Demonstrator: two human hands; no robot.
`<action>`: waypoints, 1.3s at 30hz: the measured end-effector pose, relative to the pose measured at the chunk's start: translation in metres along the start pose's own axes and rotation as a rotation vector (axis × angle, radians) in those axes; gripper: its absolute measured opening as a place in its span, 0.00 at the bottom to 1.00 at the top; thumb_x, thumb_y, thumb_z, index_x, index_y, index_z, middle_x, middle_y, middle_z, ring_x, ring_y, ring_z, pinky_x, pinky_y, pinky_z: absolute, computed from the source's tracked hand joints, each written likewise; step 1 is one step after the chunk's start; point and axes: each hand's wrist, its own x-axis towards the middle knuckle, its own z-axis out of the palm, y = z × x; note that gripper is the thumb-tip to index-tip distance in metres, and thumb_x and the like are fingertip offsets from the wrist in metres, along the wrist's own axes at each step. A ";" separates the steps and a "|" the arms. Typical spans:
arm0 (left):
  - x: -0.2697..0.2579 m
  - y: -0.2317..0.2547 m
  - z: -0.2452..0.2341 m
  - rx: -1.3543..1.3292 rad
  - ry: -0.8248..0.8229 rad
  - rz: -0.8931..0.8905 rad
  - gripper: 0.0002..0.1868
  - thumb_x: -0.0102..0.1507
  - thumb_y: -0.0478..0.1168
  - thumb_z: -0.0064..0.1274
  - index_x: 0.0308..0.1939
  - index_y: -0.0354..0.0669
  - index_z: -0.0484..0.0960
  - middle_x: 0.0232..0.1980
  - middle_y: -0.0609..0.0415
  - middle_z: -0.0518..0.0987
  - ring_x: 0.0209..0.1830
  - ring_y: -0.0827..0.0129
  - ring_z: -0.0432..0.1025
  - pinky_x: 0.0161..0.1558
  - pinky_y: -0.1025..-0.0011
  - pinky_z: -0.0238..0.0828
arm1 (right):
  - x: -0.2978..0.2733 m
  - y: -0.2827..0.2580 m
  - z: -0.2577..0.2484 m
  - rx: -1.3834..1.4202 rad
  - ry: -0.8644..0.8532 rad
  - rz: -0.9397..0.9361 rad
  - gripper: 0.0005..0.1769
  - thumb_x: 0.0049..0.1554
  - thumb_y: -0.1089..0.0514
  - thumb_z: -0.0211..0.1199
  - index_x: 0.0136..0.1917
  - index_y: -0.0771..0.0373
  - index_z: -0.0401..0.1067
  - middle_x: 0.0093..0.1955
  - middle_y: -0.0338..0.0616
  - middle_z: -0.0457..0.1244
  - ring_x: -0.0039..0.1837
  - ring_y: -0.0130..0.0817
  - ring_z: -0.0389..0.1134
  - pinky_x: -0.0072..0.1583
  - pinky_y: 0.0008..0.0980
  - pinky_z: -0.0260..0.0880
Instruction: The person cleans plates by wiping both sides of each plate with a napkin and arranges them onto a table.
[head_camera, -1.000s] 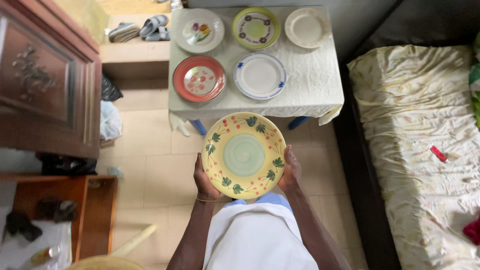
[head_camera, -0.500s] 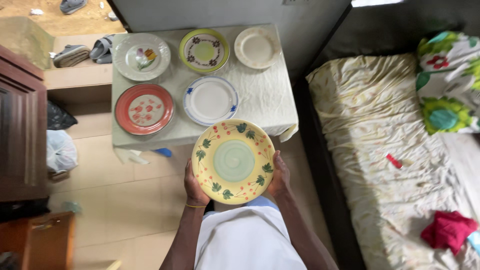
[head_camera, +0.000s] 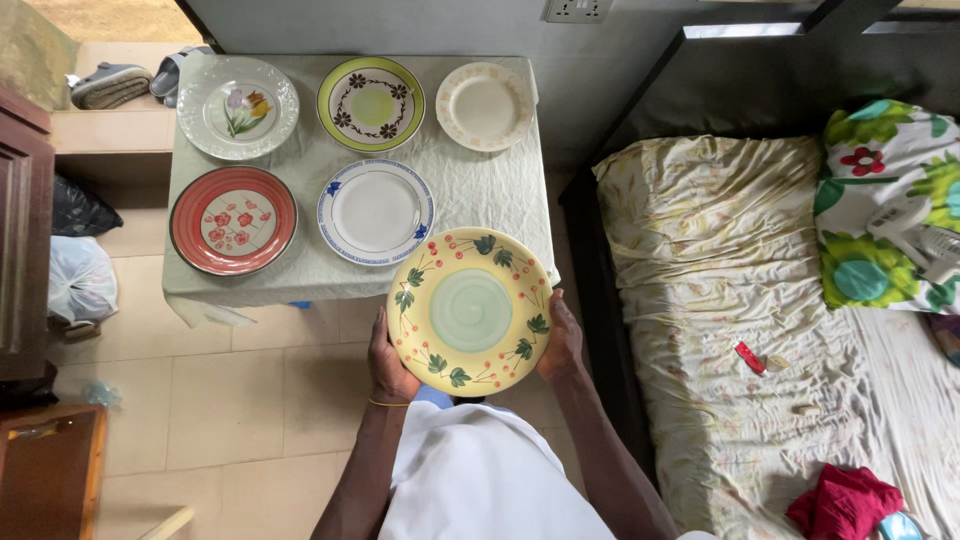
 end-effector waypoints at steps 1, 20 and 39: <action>0.004 -0.001 0.002 0.005 0.004 0.001 0.26 0.73 0.53 0.34 0.65 0.39 0.72 0.64 0.49 0.77 0.62 0.63 0.72 0.62 0.63 0.69 | 0.004 -0.003 0.001 0.012 0.010 0.022 0.33 0.66 0.39 0.48 0.70 0.67 0.64 0.63 0.51 0.66 0.62 0.41 0.70 0.61 0.43 0.74; 0.124 0.012 0.040 0.083 -0.039 0.035 0.19 0.73 0.47 0.37 0.61 0.41 0.73 0.62 0.51 0.76 0.62 0.64 0.71 0.62 0.62 0.70 | 0.097 -0.034 0.036 0.035 -0.064 0.015 0.31 0.66 0.38 0.49 0.68 0.66 0.64 0.63 0.52 0.66 0.62 0.43 0.71 0.61 0.45 0.75; 0.212 -0.069 0.029 0.159 0.117 0.039 0.26 0.66 0.47 0.55 0.65 0.40 0.74 0.61 0.55 0.77 0.64 0.67 0.69 0.65 0.65 0.65 | 0.218 -0.041 -0.051 -0.123 0.135 -0.027 0.24 0.66 0.50 0.55 0.67 0.71 0.67 0.58 0.50 0.68 0.57 0.34 0.71 0.59 0.35 0.73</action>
